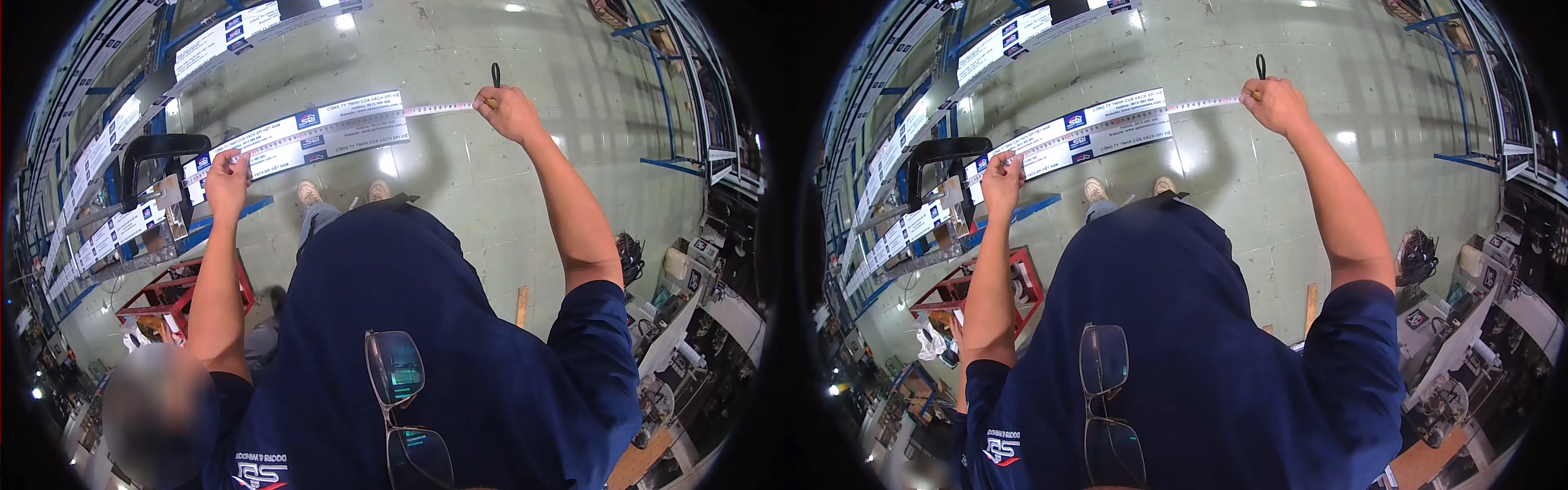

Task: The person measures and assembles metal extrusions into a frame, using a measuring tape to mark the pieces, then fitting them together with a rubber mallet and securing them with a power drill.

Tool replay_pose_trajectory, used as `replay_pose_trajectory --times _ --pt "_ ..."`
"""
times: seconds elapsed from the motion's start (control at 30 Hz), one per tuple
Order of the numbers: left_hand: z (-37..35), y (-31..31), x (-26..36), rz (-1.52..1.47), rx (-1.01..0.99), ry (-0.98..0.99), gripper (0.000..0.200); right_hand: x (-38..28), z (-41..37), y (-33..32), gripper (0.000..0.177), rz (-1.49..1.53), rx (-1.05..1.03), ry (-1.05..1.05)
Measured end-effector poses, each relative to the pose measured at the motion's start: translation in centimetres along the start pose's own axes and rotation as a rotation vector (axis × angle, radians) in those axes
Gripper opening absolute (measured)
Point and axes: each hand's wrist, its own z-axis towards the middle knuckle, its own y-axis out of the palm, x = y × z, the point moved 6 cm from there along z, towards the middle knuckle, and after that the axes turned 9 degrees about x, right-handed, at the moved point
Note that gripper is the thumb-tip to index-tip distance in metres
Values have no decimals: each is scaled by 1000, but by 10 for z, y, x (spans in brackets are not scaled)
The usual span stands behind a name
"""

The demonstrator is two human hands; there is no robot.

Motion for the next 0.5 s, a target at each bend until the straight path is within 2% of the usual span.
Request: replay_pose_trajectory --times 0.5 --pt "-1 0 2 2 14 -16 26 1 -1 2 19 -2 67 -17"
